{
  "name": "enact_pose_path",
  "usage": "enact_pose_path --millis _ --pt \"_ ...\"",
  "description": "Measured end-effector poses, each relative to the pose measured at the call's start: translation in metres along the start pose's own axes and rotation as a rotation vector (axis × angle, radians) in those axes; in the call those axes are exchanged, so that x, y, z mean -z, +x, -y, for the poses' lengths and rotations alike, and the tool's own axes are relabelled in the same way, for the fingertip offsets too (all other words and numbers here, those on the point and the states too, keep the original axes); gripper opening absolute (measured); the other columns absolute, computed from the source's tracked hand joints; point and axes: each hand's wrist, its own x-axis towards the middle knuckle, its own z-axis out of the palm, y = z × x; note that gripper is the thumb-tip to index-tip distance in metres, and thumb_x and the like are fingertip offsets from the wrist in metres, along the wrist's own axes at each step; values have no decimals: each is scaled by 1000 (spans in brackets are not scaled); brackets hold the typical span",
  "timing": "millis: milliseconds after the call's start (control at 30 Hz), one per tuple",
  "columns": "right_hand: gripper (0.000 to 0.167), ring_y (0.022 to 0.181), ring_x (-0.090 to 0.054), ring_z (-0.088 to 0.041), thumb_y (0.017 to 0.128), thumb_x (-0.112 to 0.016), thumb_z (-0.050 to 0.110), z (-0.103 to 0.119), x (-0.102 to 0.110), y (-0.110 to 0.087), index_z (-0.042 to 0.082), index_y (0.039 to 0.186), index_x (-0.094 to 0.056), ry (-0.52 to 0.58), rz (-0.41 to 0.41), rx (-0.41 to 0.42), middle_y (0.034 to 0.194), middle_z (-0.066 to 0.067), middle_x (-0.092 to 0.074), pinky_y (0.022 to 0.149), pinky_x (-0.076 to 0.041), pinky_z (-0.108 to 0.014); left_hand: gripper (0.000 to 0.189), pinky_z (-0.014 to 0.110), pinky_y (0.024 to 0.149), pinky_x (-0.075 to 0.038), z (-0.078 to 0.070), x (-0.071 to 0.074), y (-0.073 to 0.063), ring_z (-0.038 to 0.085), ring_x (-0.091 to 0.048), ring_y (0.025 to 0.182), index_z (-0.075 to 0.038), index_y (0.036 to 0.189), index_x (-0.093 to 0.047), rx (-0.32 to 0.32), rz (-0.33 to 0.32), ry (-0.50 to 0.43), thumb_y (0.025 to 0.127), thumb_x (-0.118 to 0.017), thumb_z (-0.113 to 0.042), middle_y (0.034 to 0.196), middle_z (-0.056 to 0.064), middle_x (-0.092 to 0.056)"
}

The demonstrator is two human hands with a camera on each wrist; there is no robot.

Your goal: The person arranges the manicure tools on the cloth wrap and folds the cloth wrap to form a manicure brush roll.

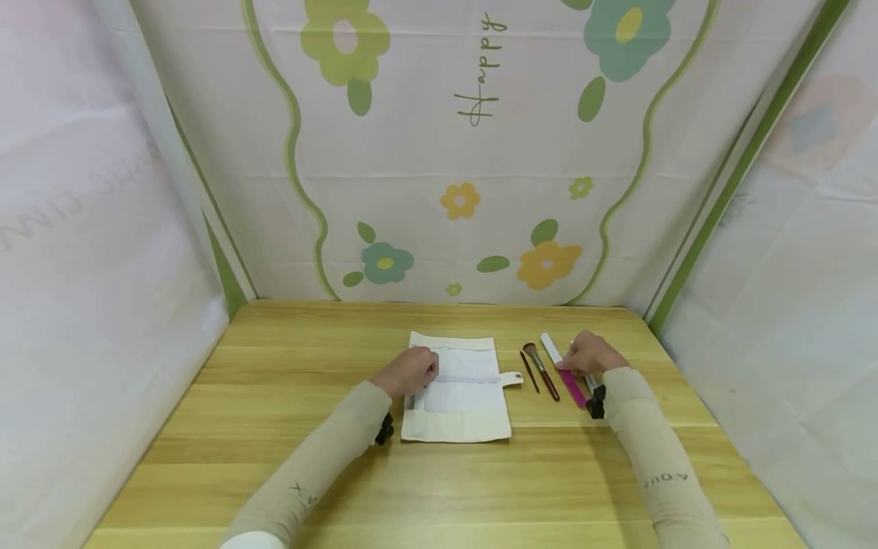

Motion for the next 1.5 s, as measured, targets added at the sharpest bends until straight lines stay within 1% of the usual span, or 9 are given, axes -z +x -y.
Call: enact_pose_path --millis 200,367,500,900,1000,1133,1233,1367,1500 --pt "52 47 -29 -8 102 -71 24 5 6 2 14 56 -50 81 -22 92 48 6 -44 60 -43 -28 18 31 74 -50 1 9 -4 15 -55 77 -3 92 -68 67 55 -106 106 -56 -2 83 3 -63" --pt "54 49 -28 -9 102 -71 26 23 7 4 17 57 -43 157 -20 130 49 7 -39 62 -42 -28 21 28 72 -46 9 10 -3 15 -53 75 -6 89 -62 105 97 -167 108 -53 -4 81 1 -56" --pt "53 50 -31 -9 102 -71 27 44 0 8 16 59 -42 190 -15 152 52 8 -39 71 -45 -29 21 27 71 -45 16 9 -2 14 -52 75 -10 89 -60 122 112 -190 109 -53 -7 82 0 -54" --pt "50 54 -36 -9 100 -74 29 126 -31 35 16 60 -47 264 -20 190 56 6 -46 60 -38 -26 19 29 74 -44 9 14 -3 15 -52 77 -7 92 -62 127 115 -182 109 -53 -6 83 1 -55" --pt "43 56 -42 -8 98 -78 27 145 -43 45 12 62 -59 308 -55 185 58 5 -53 61 -42 -23 19 29 74 -45 8 14 -3 15 -53 77 -6 92 -62 128 119 -189 109 -53 -5 83 1 -55" --pt "25 63 -56 -7 95 -81 25 166 -62 58 4 82 -78 394 -118 166 68 1 -67 62 -48 -20 20 28 73 -45 7 12 1 13 -53 77 -8 89 -61 122 128 -182 108 -54 -5 82 0 -56" --pt "22 67 -63 -9 95 -82 22 180 -72 65 0 92 -80 486 -186 176 77 -6 -75 63 -52 -20 20 26 72 -45 7 12 3 13 -54 77 -9 88 -60 113 124 -173 107 -55 -3 81 -1 -56" --pt "21 72 -69 -16 94 -81 18 193 -83 71 -3 95 -79 586 -300 191 86 -16 -79 62 -53 -21 18 27 71 -46 7 11 3 13 -54 76 -6 89 -62 101 117 -167 106 -56 -2 81 0 -56" --pt "19 72 -69 -16 95 -81 16 197 -95 76 -2 94 -79 642 -357 176 84 -15 -78 61 -52 -21 18 28 72 -46 7 11 1 14 -54 77 -6 90 -63 104 115 -159 106 -57 -3 80 0 -56"
